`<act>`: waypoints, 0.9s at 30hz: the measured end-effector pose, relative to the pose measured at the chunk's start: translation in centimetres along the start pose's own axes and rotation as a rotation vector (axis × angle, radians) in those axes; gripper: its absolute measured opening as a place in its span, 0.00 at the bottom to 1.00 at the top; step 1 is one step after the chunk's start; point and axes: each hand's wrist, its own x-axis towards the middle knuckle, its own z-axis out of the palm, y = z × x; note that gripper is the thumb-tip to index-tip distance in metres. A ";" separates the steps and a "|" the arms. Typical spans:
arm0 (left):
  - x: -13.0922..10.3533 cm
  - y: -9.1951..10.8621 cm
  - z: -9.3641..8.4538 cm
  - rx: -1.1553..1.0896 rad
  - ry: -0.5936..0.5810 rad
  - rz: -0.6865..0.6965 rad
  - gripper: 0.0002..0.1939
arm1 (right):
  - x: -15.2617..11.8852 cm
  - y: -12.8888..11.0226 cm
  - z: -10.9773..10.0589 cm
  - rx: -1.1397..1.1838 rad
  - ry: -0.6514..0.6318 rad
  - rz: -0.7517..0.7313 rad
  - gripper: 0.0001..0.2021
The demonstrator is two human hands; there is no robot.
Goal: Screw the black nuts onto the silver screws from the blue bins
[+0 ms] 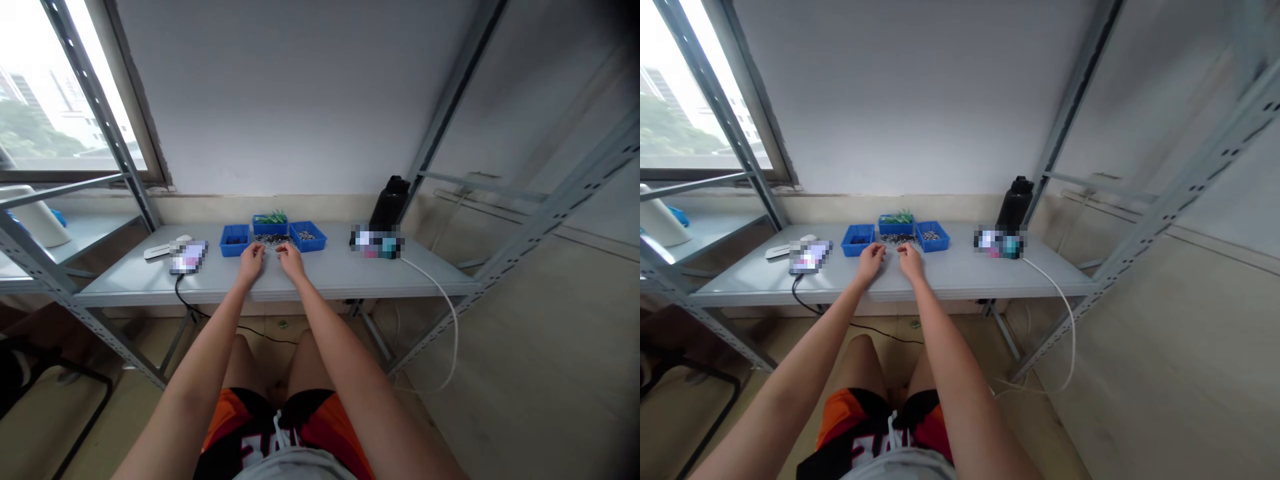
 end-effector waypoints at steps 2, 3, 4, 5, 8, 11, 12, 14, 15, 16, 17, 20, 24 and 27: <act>-0.1 0.2 0.0 -0.004 -0.003 -0.004 0.07 | -0.1 -0.1 0.0 0.015 -0.021 -0.006 0.13; -0.1 0.3 -0.1 -0.007 -0.003 -0.005 0.07 | -0.1 -0.1 0.0 0.021 -0.030 -0.011 0.13; -0.1 0.3 -0.1 -0.010 -0.002 -0.006 0.07 | -0.2 -0.1 -0.1 0.027 -0.041 -0.018 0.13; -0.1 0.3 -0.1 -0.012 -0.001 -0.007 0.07 | -0.2 -0.2 -0.1 0.032 -0.050 -0.025 0.13; -0.1 0.3 -0.1 -0.009 0.005 -0.010 0.07 | -0.2 -0.2 -0.1 0.038 -0.067 -0.041 0.14; 0.0 0.2 -0.1 -0.005 0.012 -0.009 0.07 | -0.2 -0.1 -0.1 0.045 -0.088 -0.069 0.15; 0.0 0.1 -0.1 -0.008 0.015 -0.009 0.07 | -0.2 -0.1 0.0 0.052 -0.099 -0.085 0.16; 0.0 0.0 -0.1 -0.014 0.020 -0.012 0.08 | -0.2 -0.1 0.0 0.071 -0.121 -0.114 0.17; 0.1 0.0 -0.1 -0.015 0.022 -0.014 0.09 | -0.2 -0.1 0.0 0.082 -0.131 -0.123 0.17; 0.1 -0.1 0.0 -0.013 0.023 -0.015 0.09 | -0.2 -0.2 0.0 0.090 -0.137 -0.127 0.17; 0.1 -0.1 0.0 -0.011 0.022 -0.016 0.10 | -0.2 -0.2 0.0 0.092 -0.135 -0.125 0.17; 0.1 -0.3 0.0 -0.012 0.020 -0.025 0.14 | -0.2 -0.4 -0.2 0.068 -0.067 -0.095 0.18; 0.3 -0.9 0.1 0.026 0.010 -0.024 0.17 | 0.0 -0.2 -0.4 0.017 0.083 -0.054 0.24; 0.3 -1.3 0.1 0.070 0.007 -0.005 0.17 | 0.2 0.2 -0.4 0.008 0.170 -0.046 0.28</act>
